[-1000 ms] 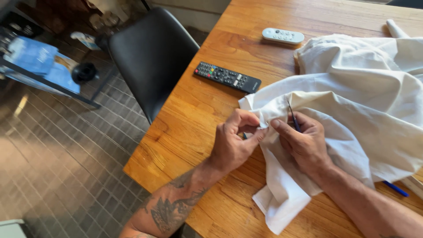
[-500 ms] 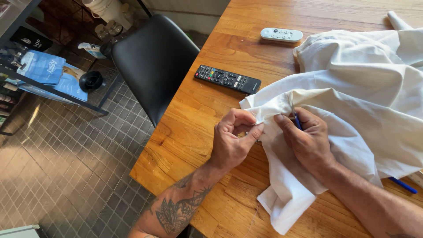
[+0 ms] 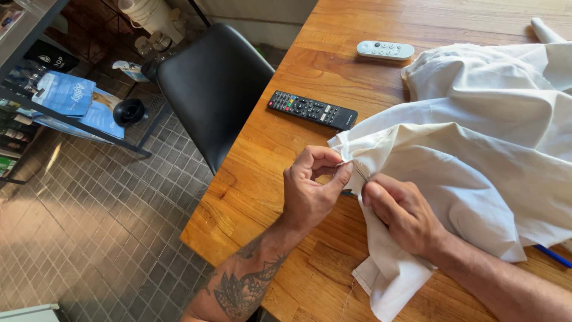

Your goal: Trimming excess threads and fabric from a white garment using thread snips

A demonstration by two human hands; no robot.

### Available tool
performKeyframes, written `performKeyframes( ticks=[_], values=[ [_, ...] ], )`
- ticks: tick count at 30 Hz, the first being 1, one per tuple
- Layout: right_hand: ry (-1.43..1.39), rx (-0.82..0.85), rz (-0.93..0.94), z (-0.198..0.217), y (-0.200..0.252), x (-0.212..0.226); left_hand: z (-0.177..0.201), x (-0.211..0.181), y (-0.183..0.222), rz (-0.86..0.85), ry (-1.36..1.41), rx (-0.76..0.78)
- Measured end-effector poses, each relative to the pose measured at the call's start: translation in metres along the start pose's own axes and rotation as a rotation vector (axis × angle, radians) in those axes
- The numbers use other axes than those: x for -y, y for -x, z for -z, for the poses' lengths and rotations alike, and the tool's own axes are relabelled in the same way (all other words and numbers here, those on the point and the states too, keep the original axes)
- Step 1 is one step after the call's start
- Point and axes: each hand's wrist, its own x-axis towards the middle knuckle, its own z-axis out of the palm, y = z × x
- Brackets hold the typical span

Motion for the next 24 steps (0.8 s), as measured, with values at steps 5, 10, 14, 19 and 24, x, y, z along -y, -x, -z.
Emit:
performKeyframes(
  ticks=[5,10,14,19,24],
  values=[
    [-0.138,-0.051,-0.153,0.001,-0.001,-0.007,-0.001,-0.004,0.0,-0.056,0.018,-0.009],
    [-0.188,-0.074,-0.185,0.0,0.0,-0.009,0.001,-0.005,0.0,-0.067,0.007,-0.006],
    [-0.208,-0.047,-0.184,0.0,0.001,-0.009,0.001,-0.005,0.0,-0.068,0.017,-0.004],
    [-0.196,-0.027,-0.193,0.002,0.001,-0.012,0.0,-0.004,0.002,-0.073,0.032,-0.006],
    [-0.224,-0.024,-0.189,0.002,0.001,-0.015,0.0,-0.003,0.002,-0.085,0.027,-0.003]
  ],
)
